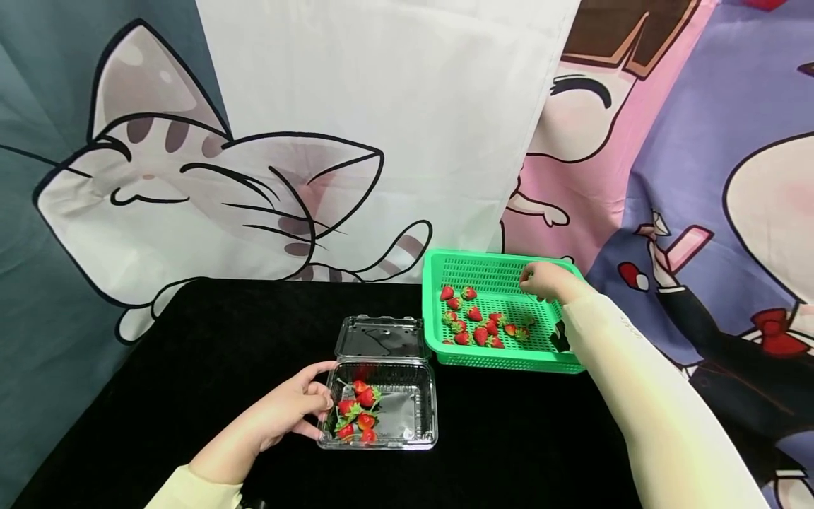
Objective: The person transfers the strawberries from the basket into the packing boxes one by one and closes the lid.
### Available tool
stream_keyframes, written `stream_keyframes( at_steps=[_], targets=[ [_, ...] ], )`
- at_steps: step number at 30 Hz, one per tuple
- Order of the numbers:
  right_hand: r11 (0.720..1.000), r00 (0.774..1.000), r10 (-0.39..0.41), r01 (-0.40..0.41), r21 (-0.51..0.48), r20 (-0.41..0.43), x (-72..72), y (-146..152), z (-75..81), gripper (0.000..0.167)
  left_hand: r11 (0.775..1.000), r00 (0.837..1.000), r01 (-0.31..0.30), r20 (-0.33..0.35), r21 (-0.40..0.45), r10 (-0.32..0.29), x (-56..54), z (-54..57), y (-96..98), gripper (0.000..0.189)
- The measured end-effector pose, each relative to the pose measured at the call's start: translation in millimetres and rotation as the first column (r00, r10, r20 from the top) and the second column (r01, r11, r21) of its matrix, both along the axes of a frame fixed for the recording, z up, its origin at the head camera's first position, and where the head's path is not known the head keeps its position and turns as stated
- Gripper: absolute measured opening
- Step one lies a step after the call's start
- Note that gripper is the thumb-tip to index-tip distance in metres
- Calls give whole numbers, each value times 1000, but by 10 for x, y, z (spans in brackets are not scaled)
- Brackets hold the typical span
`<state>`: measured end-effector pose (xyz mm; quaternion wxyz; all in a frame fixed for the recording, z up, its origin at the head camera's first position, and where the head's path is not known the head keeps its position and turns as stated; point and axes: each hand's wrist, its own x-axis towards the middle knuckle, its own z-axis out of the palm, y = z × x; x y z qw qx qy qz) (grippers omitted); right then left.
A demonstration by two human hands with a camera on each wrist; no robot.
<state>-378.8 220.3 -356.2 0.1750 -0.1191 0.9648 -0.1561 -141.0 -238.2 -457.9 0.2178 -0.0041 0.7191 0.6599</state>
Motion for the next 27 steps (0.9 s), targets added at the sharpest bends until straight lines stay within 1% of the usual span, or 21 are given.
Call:
stream_keyframes(
  at_steps=[2,4,7,9,14,18,21,23,25,26,27],
  targets=[
    [1000,999,9,-9,0,-41,76,-60,82,31,1000,1000,-1,4,0,1,-1,-2,-5,74],
    [1000,994,20,-18,16,-104,158,-122,157,30,1000,1000,1,7,0,-1,0,-3,-11,73],
    [999,981,38,-33,33,-192,298,-207,276,27,1000,1000,5,8,-2,-5,-1,-4,-14,73],
    [999,970,37,-27,44,-241,385,-255,344,25,1000,1000,10,9,0,-10,-3,-3,-13,73],
    [999,956,37,-35,13,-291,612,-391,464,25,1000,1000,9,13,4,-9,-4,-2,-15,73],
    [997,953,61,-75,-36,-298,812,-555,493,24,1000,1000,3,10,5,-3,2,6,-22,72],
    [991,949,97,-119,-55,-299,984,-710,491,22,1000,1000,0,7,4,0,8,8,-21,72],
    [986,943,124,-151,-64,-309,1112,-823,475,20,1000,1000,1,5,2,-1,12,7,-18,72],
    [978,930,159,-195,-79,-330,1240,-944,440,17,1000,1000,3,0,-1,-3,15,3,-15,72],
    [971,920,181,-223,-84,-347,1302,-1004,413,16,1000,1000,3,-2,-3,-3,16,4,-12,72],
    [962,904,210,-258,-85,-373,1364,-1066,381,14,1000,1000,3,-4,-3,-3,16,1,-10,72]
  ],
)
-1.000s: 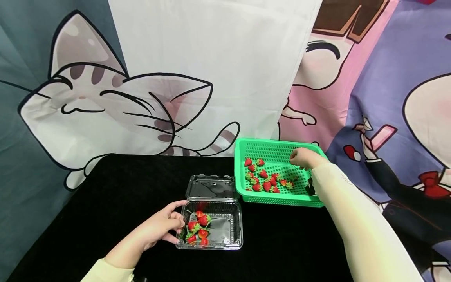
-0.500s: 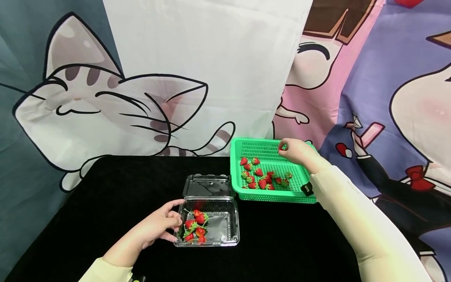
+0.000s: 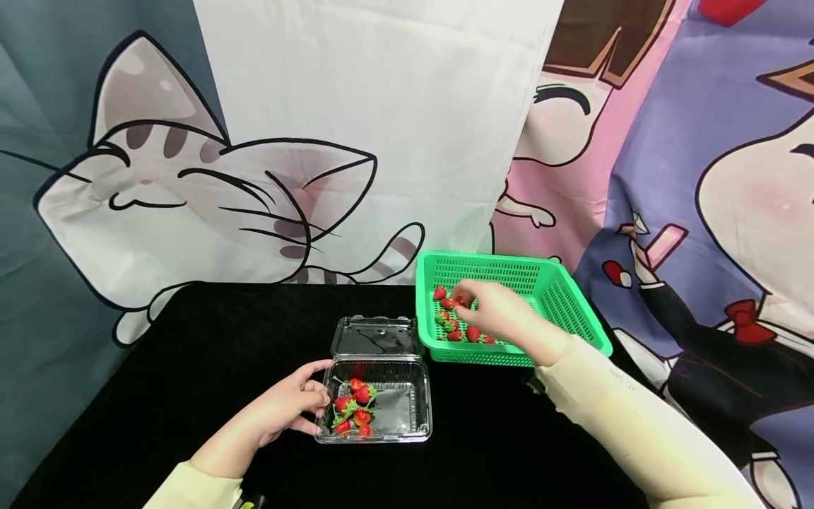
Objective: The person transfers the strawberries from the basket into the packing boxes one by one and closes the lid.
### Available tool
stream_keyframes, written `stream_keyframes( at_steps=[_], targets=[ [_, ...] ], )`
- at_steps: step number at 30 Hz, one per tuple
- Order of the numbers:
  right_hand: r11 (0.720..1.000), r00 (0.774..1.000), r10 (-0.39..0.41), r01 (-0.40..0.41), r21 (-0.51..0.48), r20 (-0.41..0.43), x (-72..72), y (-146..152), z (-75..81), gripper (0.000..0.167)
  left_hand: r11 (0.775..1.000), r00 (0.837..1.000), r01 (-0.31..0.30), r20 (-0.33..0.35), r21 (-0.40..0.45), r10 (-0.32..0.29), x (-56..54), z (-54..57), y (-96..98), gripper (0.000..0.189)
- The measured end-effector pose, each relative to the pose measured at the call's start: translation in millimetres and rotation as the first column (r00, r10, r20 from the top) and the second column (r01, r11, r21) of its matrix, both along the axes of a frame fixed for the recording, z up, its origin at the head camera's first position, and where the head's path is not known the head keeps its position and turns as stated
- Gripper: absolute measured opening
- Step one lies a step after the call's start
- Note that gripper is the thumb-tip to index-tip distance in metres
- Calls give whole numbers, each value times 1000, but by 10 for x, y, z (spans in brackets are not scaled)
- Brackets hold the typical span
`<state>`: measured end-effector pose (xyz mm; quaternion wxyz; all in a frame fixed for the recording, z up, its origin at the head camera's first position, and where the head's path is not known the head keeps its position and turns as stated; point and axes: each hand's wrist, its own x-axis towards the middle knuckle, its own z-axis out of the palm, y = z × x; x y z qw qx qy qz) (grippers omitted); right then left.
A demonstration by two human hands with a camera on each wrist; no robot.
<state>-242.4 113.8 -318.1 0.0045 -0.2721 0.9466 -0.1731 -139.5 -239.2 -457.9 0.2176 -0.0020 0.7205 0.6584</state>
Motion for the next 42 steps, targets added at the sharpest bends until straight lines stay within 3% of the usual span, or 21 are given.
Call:
stream_keyframes(
  at_steps=[5,8,15,20,26,30,42],
  targets=[
    [991,989,135,-134,19,-57,286,-294,-208,13,1000,1000,-3,-2,-3,3,-8,-14,6,72],
    [978,979,202,-199,65,-32,439,-436,-338,14,1000,1000,-3,-5,-3,3,-3,-9,9,72],
    [905,925,377,-377,197,36,626,-702,-643,11,1000,1000,-6,-11,-7,6,4,1,12,72],
    [875,912,392,-411,257,123,681,-822,-828,8,1000,1000,-10,-8,-9,10,9,10,21,71],
    [853,904,398,-426,301,155,691,-942,-945,9,1000,1000,-14,-9,-12,13,13,25,20,71],
    [847,895,400,-443,293,198,702,-998,-1004,6,1000,1000,-11,-10,-15,10,12,22,21,71],
    [858,906,369,-418,300,206,699,-1012,-1049,8,1000,1000,-7,-25,-12,7,15,16,17,74]
  ],
)
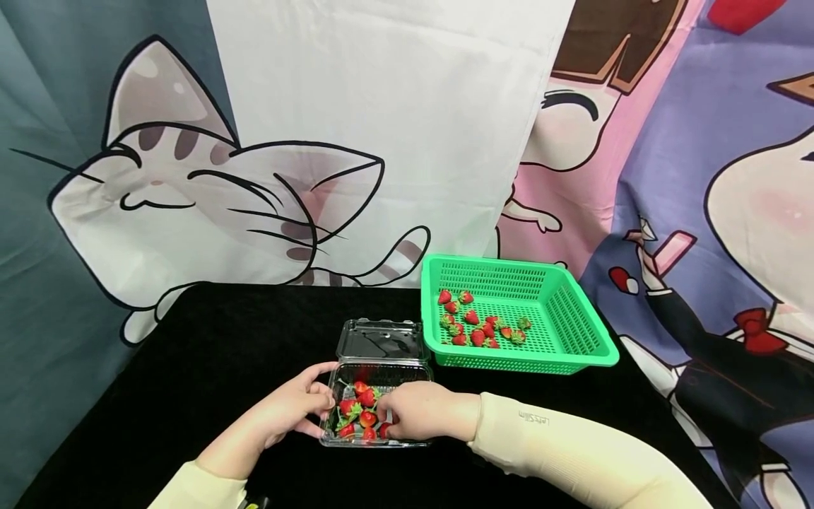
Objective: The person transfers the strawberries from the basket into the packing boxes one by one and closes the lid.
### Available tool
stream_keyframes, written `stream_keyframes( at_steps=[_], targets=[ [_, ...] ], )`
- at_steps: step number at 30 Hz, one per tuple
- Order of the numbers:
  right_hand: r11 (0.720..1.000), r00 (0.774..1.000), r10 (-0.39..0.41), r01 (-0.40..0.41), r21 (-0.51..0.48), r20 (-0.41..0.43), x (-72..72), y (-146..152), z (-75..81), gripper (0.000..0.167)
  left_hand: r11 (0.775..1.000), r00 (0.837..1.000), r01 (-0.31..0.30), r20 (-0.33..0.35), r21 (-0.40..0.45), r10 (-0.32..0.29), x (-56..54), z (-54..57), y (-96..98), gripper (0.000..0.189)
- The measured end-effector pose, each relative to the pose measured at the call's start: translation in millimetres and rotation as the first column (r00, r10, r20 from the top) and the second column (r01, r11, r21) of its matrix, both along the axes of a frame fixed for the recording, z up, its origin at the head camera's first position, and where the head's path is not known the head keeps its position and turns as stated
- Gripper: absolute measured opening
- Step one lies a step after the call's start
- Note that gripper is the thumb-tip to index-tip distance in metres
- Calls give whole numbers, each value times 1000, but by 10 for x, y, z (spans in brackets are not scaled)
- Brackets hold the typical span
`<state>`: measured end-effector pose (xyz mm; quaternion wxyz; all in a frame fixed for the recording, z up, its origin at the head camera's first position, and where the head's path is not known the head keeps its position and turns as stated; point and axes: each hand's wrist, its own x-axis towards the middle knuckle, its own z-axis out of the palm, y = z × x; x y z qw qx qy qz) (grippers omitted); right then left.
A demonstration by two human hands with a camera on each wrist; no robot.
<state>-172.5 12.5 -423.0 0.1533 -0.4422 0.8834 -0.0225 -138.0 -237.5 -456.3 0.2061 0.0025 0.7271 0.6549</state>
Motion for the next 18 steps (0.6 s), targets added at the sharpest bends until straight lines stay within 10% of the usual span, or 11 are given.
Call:
stream_keyframes(
  at_steps=[18],
  targets=[
    [955,993,-118,113,-275,-3,-146,283,472,10,1000,1000,11,3,9,-11,9,4,-2,72]
  ],
)
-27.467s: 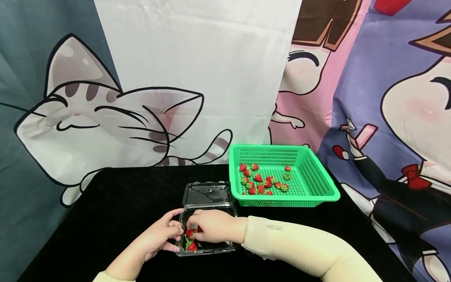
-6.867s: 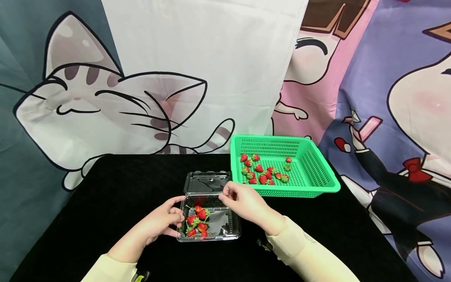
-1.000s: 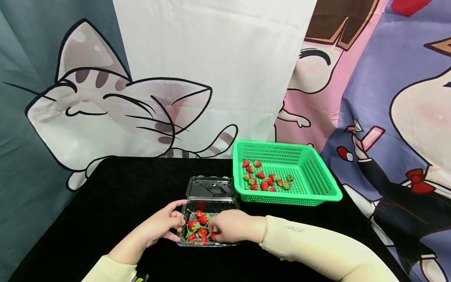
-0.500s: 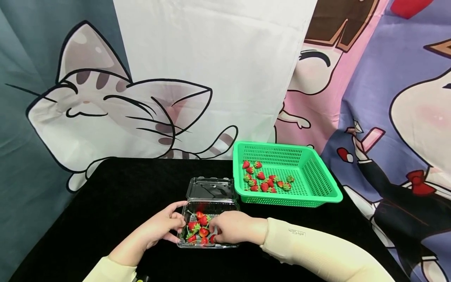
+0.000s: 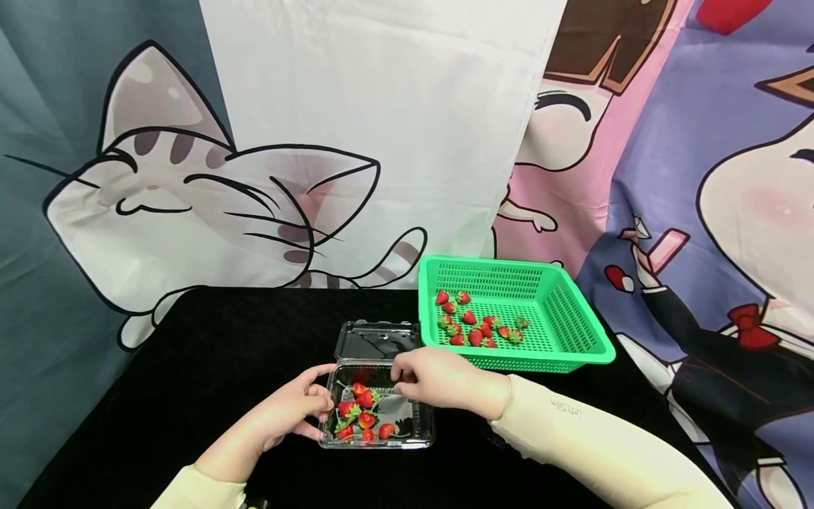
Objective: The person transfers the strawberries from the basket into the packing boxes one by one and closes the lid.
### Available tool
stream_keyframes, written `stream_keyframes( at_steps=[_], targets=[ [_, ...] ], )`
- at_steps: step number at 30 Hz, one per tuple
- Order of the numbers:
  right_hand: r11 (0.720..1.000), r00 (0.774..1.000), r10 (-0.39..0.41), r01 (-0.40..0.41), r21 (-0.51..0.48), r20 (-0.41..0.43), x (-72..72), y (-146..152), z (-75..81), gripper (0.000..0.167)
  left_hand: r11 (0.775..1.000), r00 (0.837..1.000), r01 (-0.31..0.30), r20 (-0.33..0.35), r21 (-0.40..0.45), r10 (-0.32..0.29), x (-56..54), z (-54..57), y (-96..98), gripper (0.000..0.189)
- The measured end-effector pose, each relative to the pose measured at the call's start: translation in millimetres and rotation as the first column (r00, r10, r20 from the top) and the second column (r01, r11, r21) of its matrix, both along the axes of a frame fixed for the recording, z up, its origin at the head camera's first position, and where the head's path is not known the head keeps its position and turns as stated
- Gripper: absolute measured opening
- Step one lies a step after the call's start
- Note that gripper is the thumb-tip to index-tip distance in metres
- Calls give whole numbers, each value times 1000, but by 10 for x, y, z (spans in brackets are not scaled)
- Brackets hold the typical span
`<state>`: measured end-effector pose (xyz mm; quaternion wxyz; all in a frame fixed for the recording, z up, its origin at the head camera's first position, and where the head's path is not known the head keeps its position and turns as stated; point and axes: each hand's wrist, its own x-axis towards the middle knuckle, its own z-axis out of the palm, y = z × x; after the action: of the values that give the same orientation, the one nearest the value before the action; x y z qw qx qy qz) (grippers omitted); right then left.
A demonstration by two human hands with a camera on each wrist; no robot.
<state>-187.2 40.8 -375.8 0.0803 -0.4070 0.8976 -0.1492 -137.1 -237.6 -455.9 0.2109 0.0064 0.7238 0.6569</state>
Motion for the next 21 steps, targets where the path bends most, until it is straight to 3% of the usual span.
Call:
stream_keyframes(
  at_steps=[12,21],
  targets=[
    [979,981,-195,195,-51,6,-467,394,321,6,1000,1000,-2,-2,3,2,1,-14,-8,73],
    [913,915,-385,397,-95,120,-927,847,485,20,1000,1000,-7,-2,-3,7,-5,-19,-8,73]
  ],
)
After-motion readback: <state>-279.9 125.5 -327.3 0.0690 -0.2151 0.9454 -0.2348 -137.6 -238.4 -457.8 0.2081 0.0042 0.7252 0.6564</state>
